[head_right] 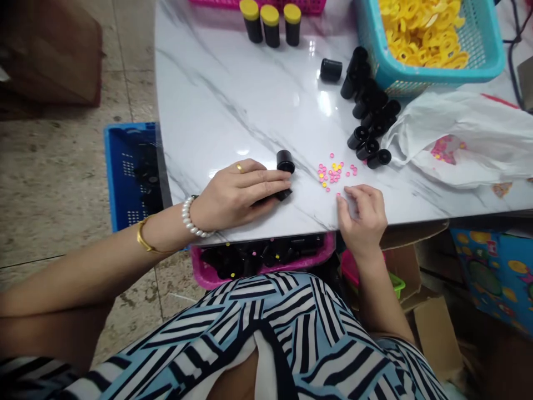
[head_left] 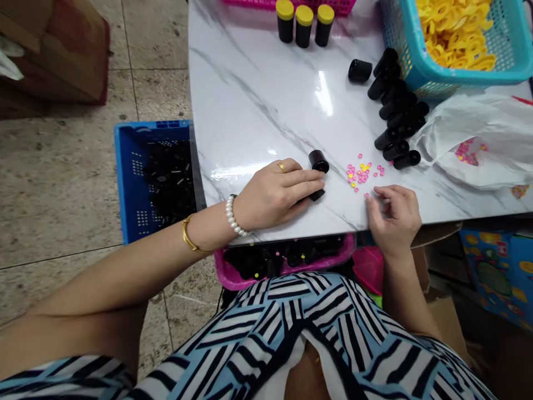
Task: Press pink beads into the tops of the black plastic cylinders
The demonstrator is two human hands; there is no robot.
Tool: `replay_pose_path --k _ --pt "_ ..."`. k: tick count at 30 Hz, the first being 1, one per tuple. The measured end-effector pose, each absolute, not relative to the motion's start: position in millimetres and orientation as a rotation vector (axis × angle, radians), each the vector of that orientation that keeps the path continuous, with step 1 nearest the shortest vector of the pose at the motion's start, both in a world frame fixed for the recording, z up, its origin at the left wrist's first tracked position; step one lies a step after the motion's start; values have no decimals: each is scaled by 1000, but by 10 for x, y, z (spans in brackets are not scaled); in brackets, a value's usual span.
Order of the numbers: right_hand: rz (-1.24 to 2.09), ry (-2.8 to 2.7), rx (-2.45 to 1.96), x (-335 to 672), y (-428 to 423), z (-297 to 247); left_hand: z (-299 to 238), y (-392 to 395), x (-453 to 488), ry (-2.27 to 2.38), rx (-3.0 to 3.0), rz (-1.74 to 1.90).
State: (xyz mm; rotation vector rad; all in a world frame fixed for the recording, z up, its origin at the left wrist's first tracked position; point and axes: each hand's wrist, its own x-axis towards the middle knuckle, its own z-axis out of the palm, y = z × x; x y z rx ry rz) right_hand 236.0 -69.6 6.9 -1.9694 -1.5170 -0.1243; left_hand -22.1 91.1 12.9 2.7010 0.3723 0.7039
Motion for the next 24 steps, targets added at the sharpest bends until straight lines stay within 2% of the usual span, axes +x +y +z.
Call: replay_pose_path --k 11,17,24 --pt "-111 -1646 -1980 2391 -677 53 264 1086 -322 371 2595 853" --pt "-37 -1690 -2001 2423 -663 115 360 1512 -168 458 2717 643" --pt "129 -1451 -2057 2289 -636 147 427 1677 213 -6 2681 295"
